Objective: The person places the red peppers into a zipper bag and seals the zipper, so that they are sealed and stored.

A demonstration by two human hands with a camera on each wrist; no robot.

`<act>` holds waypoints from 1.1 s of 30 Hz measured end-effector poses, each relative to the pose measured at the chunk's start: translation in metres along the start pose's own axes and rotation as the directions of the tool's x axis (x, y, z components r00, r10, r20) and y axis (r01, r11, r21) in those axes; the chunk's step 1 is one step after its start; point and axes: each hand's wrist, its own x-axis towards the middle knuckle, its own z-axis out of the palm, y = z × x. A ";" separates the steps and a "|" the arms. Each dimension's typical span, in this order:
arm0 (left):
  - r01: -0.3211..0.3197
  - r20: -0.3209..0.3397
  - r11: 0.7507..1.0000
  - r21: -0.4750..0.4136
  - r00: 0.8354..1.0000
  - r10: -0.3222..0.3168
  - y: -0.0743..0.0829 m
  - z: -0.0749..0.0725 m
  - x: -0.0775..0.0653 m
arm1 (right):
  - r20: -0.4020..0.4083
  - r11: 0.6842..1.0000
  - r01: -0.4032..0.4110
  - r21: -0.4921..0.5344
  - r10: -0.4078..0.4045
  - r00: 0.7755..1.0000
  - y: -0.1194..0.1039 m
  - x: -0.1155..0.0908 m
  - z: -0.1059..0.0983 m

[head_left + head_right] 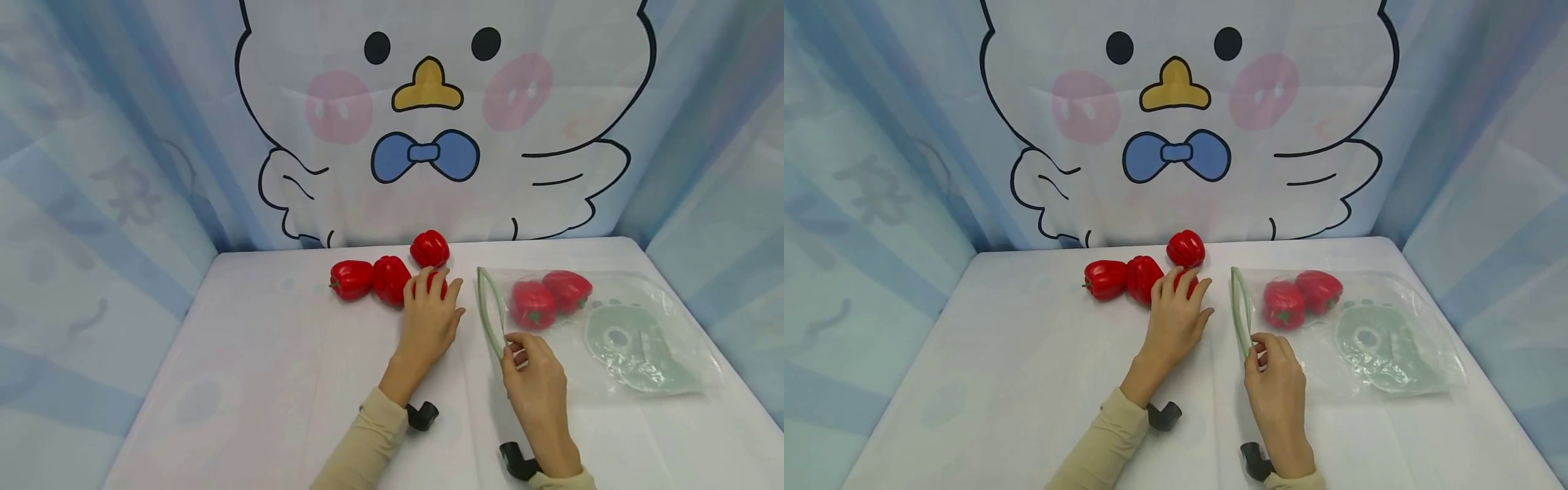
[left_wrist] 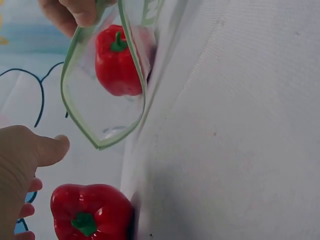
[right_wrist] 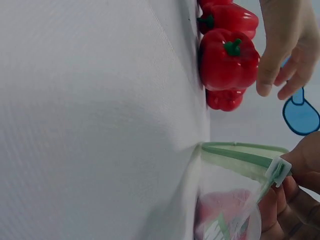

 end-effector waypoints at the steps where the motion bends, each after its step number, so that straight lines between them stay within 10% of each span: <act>1: 0.015 0.022 1.000 0.001 1.000 -0.015 0.000 0.000 0.000 | 0.001 1.000 -0.001 0.000 0.001 1.000 0.000 0.000 0.000; 12: 0.089 0.268 0.995 0.037 0.959 -0.096 -0.004 0.009 -0.004 | -0.002 1.000 0.007 0.001 -0.007 1.000 0.000 -0.001 0.002; 33: 0.070 0.235 0.997 0.032 0.969 -0.076 -0.009 0.015 -0.006 | -0.005 1.000 0.018 0.012 -0.018 1.000 0.002 -0.001 0.001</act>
